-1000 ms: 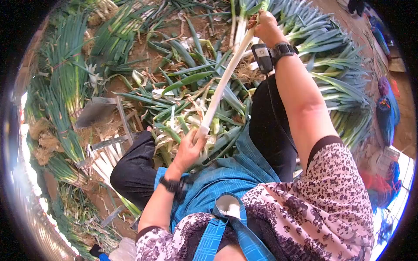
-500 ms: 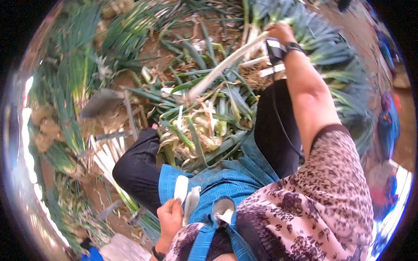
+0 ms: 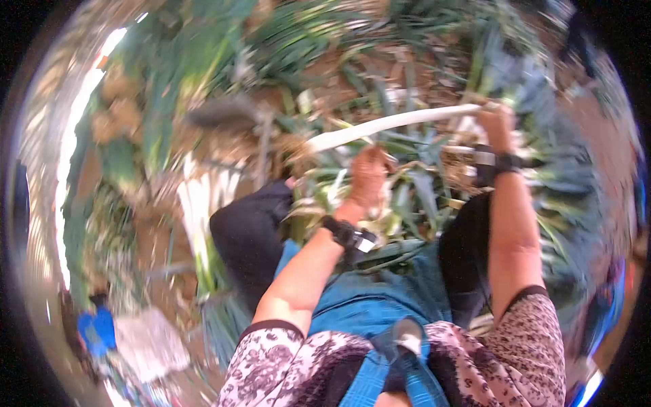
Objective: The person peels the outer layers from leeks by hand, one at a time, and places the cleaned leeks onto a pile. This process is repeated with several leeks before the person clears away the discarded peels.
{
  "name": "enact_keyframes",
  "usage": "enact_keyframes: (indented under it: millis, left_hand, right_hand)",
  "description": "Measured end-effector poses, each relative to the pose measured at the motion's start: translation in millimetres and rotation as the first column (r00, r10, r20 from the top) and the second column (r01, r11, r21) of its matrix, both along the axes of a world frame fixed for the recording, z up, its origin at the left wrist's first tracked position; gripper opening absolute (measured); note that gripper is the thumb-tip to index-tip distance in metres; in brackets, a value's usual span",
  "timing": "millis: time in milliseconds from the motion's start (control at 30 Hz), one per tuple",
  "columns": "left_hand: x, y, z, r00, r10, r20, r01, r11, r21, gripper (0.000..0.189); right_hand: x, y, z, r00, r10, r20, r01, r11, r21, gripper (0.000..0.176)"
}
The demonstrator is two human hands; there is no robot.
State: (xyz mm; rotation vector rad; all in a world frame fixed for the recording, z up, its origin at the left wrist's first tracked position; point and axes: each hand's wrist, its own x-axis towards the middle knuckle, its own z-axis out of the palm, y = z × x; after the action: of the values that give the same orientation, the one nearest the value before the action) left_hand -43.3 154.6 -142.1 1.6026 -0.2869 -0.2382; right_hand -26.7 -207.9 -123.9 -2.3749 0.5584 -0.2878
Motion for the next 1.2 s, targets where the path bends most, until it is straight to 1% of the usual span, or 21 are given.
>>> enact_keyframes:
  millis: [33,67,100,167,200,267,300,367,533,600,633,700,733,800,833,900,967,1067,1100,1167,1200]
  left_hand:
    - [-15,5,-12,0.752,0.148,0.642,-0.36,0.909,0.212,0.027]
    - [-17,24,-10,0.523,0.113,0.845,-0.58,0.773,0.256,0.027]
    - [-23,48,-30,0.89,0.31,0.334,-0.38,0.909,0.171,0.026]
    - [-35,105,-5,0.514,0.525,-0.679,-0.814,0.547,-0.193,0.014]
    - [-47,129,-13,0.476,0.567,-0.673,-0.848,0.499,-0.18,0.014]
    - [-78,163,-52,0.864,0.496,-0.088,-0.435,0.822,0.368,0.023]
    - [-90,171,-38,0.974,0.208,0.088,-0.21,0.688,0.695,0.028]
    - [-123,159,44,0.982,-0.12,-0.146,0.18,0.349,0.92,0.029]
    - [-122,174,160,0.985,-0.054,0.165,-0.114,0.515,0.85,0.043]
    - [-138,179,167,0.539,0.27,0.798,-0.778,0.523,0.348,0.039]
    - [-148,185,167,0.525,0.286,0.802,-0.795,0.5,0.342,0.039]
    - [-167,198,153,0.916,0.271,0.296,-0.381,0.82,0.428,0.026]
    - [-184,219,148,0.784,0.327,0.528,-0.524,0.805,0.279,0.023]
    - [-232,285,146,0.868,0.3,0.395,-0.488,0.372,0.79,0.024]
    - [-275,320,167,0.716,0.698,-0.001,-0.511,0.525,0.681,0.019]
    - [-364,400,153,0.614,0.71,0.345,-0.561,0.086,0.823,0.023]
    - [-465,500,130,0.592,0.454,0.666,-0.512,-0.426,0.746,0.028]
    - [-465,588,122,0.556,0.135,0.82,-0.575,-0.649,0.497,0.033]
    - [-423,589,128,0.534,0.206,0.82,-0.622,-0.562,0.546,0.033]
    - [-349,568,152,0.503,0.363,0.784,-0.682,-0.391,0.618,0.035]
    - [-318,547,165,0.496,0.442,0.747,-0.697,-0.31,0.647,0.036]
  right_hand:
    - [-6,23,29,1.0,-0.012,-0.007,0.009,0.967,-0.254,0.025]
    - [-4,-21,4,0.981,0.189,0.044,-0.167,0.937,-0.306,0.021]
    - [-3,-51,-2,0.894,0.449,0.008,-0.286,0.582,-0.762,0.019]
    - [8,-177,-61,0.872,0.484,-0.074,-0.279,0.368,-0.887,0.016]
    - [12,-205,-62,0.814,0.565,-0.138,-0.224,0.085,-0.971,0.012]
    - [-3,-201,-23,0.895,0.426,-0.131,-0.321,0.411,-0.853,0.015]
    - [-7,-187,-8,0.936,0.337,-0.096,-0.287,0.579,-0.764,0.017]
    - [-12,-136,37,0.968,0.251,-0.004,-0.199,0.754,-0.626,0.022]
    - [-4,82,150,0.823,0.509,0.253,-0.359,0.81,-0.463,0.036]
    - [-7,194,201,0.64,0.686,0.346,-0.525,0.72,-0.454,0.042]
    - [-15,258,225,0.52,0.765,0.38,-0.61,0.644,-0.461,0.045]
    - [-28,360,269,0.28,0.863,0.42,-0.732,0.475,-0.488,0.051]
    - [-35,401,283,0.184,0.886,0.425,-0.773,0.397,-0.494,0.054]
    - [-34,450,296,0.109,0.897,0.427,-0.834,0.316,-0.452,0.06]
    - [-30,465,293,0.101,0.896,0.433,-0.871,0.29,-0.397,0.063]
    - [14,449,246,0.056,0.705,0.707,-0.998,0.067,0.011,0.026]
    - [43,412,217,0.251,0.654,0.713,-0.945,0.007,0.326,0.029]
    - [48,324,145,0.897,0.266,0.354,-0.442,0.587,0.678,0.03]
    - [42,288,121,0.953,0.155,0.259,-0.29,0.711,0.64,0.029]
    - [44,202,10,0.949,0.055,0.31,-0.051,0.998,-0.023,0.005]
    - [34,178,-45,0.925,-0.183,0.334,0.167,0.983,0.076,0.014]
